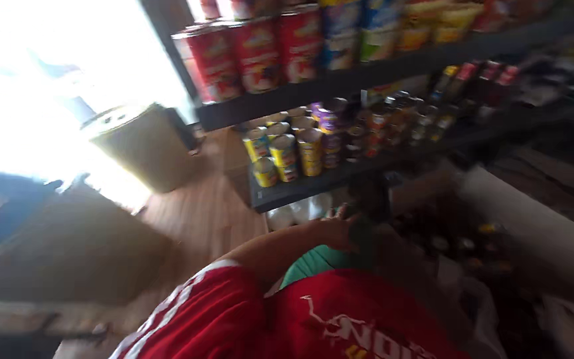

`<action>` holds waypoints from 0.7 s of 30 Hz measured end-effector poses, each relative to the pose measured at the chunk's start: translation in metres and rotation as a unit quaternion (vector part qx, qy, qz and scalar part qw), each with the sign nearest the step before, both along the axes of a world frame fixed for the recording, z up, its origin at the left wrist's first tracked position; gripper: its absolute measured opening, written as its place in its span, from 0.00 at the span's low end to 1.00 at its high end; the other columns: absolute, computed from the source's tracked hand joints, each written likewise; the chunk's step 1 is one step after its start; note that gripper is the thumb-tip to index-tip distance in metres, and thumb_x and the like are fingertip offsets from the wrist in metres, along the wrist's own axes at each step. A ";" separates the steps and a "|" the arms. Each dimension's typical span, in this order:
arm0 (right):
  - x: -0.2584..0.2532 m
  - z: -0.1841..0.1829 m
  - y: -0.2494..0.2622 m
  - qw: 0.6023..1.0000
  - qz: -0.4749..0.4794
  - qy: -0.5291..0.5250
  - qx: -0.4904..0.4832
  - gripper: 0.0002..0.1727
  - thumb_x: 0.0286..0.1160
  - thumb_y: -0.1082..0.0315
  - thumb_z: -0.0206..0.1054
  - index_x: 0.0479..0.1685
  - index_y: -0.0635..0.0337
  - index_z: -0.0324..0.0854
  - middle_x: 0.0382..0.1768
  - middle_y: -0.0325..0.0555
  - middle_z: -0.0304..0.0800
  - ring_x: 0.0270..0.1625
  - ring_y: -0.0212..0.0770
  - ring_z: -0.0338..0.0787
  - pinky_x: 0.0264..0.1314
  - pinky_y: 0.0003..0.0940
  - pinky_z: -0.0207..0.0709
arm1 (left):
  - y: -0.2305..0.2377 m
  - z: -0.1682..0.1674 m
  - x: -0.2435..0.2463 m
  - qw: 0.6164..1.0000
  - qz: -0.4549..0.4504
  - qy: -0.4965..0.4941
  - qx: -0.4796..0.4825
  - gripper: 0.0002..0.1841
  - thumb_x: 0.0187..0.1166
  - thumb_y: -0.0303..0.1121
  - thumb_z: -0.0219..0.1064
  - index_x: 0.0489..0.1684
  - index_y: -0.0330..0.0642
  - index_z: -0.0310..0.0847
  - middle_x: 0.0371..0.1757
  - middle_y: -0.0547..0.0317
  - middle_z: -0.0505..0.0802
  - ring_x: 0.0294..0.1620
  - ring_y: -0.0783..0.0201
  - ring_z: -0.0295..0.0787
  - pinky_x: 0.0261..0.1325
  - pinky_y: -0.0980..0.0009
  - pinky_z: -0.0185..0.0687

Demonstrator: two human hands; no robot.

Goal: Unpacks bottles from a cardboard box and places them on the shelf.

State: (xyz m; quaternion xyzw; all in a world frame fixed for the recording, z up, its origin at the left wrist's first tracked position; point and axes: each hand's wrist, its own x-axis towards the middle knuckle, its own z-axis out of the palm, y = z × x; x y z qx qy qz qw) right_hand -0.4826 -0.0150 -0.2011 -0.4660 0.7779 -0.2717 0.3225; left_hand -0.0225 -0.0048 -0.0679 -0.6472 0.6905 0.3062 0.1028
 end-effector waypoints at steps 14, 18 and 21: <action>0.003 0.022 -0.022 0.981 -0.156 -0.115 0.033 0.20 0.94 0.60 0.56 0.69 0.67 0.80 0.46 0.64 0.89 0.39 0.51 0.88 0.47 0.51 0.82 | -0.203 0.135 -0.117 0.956 -0.194 0.031 -0.219 0.27 0.88 0.45 0.63 0.84 0.49 0.73 0.89 0.49 0.71 0.89 0.48 0.66 0.86 0.45 0.63; -0.004 0.014 -0.029 0.982 -0.145 -0.116 0.030 0.19 0.93 0.62 0.57 0.66 0.69 0.82 0.43 0.63 0.89 0.36 0.51 0.88 0.45 0.51 0.83 | -0.304 0.159 -0.141 0.946 -0.149 0.018 -0.288 0.23 0.89 0.41 0.61 0.80 0.44 0.76 0.83 0.43 0.78 0.84 0.44 0.72 0.83 0.40 0.65; -0.009 0.012 -0.032 0.979 -0.153 -0.123 0.051 0.18 0.92 0.63 0.58 0.66 0.69 0.82 0.42 0.61 0.89 0.35 0.48 0.88 0.44 0.50 0.83 | -0.376 0.163 -0.149 0.938 -0.118 -0.017 -0.325 0.24 0.90 0.41 0.58 0.80 0.38 0.75 0.81 0.36 0.78 0.85 0.38 0.70 0.85 0.38 0.61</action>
